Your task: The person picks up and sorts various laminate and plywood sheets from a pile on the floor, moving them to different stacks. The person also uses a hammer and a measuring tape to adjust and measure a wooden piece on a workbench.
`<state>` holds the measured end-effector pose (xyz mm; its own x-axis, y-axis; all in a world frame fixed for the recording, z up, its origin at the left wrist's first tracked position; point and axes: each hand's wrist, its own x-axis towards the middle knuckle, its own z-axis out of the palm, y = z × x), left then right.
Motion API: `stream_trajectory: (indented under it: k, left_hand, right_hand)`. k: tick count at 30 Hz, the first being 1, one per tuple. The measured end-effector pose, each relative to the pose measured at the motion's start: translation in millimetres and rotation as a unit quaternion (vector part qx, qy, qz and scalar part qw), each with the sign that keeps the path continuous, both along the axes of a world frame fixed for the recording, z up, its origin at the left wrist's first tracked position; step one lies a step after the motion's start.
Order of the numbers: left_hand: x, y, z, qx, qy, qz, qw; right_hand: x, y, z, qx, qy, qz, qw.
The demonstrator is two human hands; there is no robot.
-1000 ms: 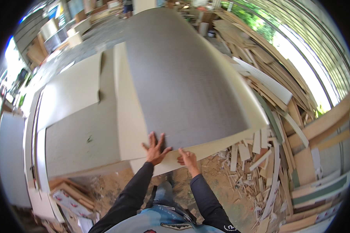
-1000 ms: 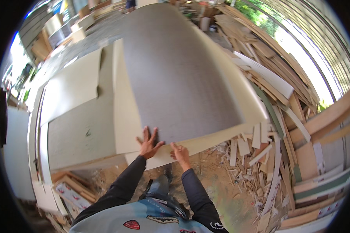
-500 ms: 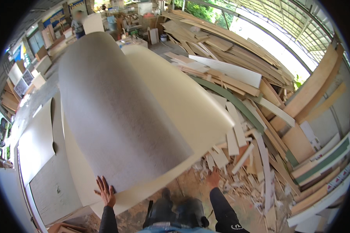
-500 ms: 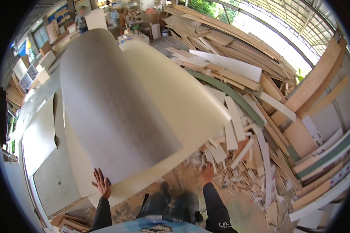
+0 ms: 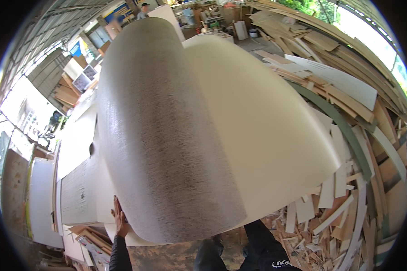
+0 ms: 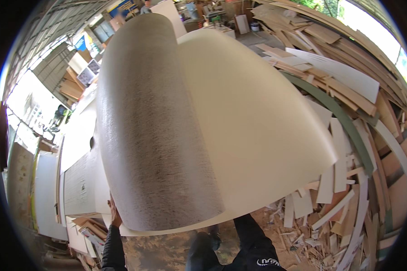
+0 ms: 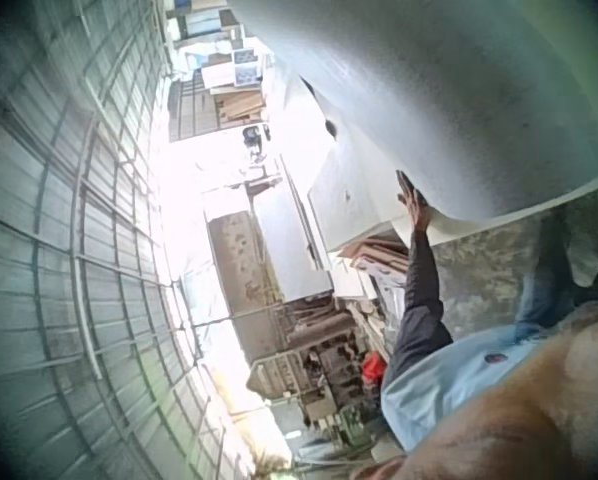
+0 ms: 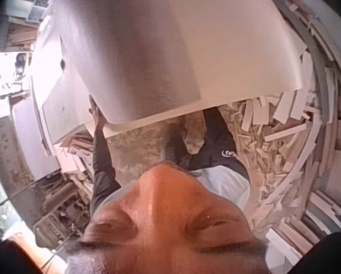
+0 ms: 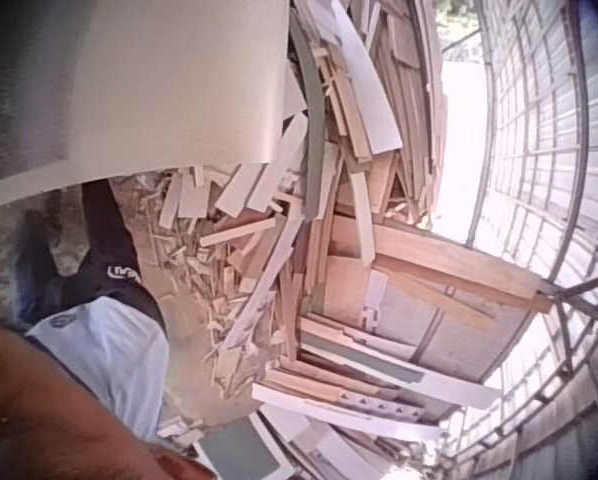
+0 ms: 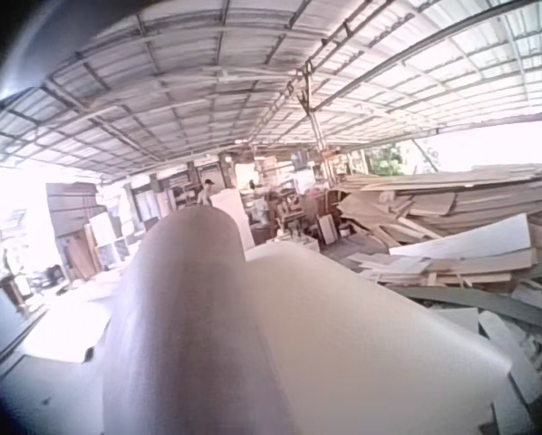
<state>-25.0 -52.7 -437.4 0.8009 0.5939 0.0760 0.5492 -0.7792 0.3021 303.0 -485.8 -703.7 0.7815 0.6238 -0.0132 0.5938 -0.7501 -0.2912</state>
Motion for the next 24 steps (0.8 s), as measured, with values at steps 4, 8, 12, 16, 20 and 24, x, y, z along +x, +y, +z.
stream_trajectory:
  k: [4,8,12,16,20,24]
  left_hand:
    - [6.0,-15.6,6.5,-0.006,-0.012,0.013,1.0]
    - [42.2,-47.9,37.0,-0.04,-0.043,0.02,0.998]
    - [42.6,-49.9,40.6,-0.048,-0.045,0.016,0.998]
    - [49.0,-46.5,38.0,-0.059,-0.063,0.001,0.996]
    - [30.1,-41.8,32.2,-0.062,-0.063,0.027,0.996]
    - [35.0,-42.3,27.4,-0.098,-0.074,0.005,0.992]
  right_hand:
    - [5.1,18.5,-16.3,-0.037,0.036,-0.014,0.999]
    - [12.2,17.6,-16.8,-0.062,0.056,-0.035,0.996]
    - [15.3,14.2,-9.8,-0.069,0.072,-0.052,0.994]
    - [20.7,2.9,9.0,-0.052,0.087,-0.081,0.992]
    - [-29.8,-27.5,64.5,0.184,0.121,-0.1,0.97]
    - [-128.4,-63.5,289.6,-0.163,0.48,0.147,0.85]
